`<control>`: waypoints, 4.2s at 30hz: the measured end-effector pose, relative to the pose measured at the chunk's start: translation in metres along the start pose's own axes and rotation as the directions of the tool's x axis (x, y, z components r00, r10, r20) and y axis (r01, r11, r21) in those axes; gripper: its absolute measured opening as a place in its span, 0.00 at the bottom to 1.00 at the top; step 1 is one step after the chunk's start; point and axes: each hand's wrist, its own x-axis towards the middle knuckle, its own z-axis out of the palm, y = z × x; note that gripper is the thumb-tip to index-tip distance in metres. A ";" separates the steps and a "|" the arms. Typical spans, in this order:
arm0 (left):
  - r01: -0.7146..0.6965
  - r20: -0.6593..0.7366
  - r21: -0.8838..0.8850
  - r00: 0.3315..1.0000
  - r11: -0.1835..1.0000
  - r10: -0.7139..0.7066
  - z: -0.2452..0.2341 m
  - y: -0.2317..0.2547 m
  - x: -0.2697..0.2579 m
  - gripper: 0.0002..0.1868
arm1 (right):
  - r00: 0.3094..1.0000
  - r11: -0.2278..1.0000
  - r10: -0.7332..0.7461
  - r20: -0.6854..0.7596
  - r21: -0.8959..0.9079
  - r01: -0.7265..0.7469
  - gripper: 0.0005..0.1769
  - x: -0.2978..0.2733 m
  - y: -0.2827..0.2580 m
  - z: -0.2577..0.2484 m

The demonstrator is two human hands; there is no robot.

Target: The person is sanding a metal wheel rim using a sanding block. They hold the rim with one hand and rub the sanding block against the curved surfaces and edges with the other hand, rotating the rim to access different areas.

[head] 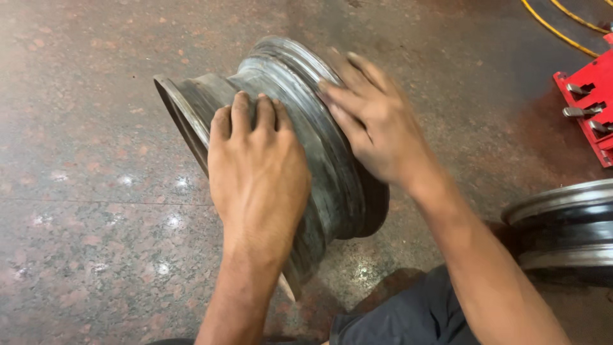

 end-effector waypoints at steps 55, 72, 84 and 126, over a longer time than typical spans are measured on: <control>-0.020 -0.036 -0.020 0.999 1.000 0.019 -0.005 0.009 -0.005 0.23 | 0.969 0.852 0.245 0.027 0.470 -0.228 0.10 0.060 0.024 -0.028; -0.006 -0.111 -0.080 0.994 0.997 -0.003 0.001 0.014 -0.018 0.17 | 0.982 0.937 -0.191 -0.015 -0.302 0.177 0.21 -0.083 0.001 -0.016; -0.015 -0.094 -0.093 0.996 0.996 0.007 -0.007 0.015 -0.020 0.22 | 0.993 0.954 -0.116 0.013 -0.276 0.115 0.25 -0.044 -0.014 -0.014; 0.011 -0.161 -0.076 0.987 0.997 -0.023 0.009 -0.005 0.007 0.16 | 0.999 0.995 -0.008 -0.053 -0.099 0.003 0.36 -0.086 -0.035 -0.002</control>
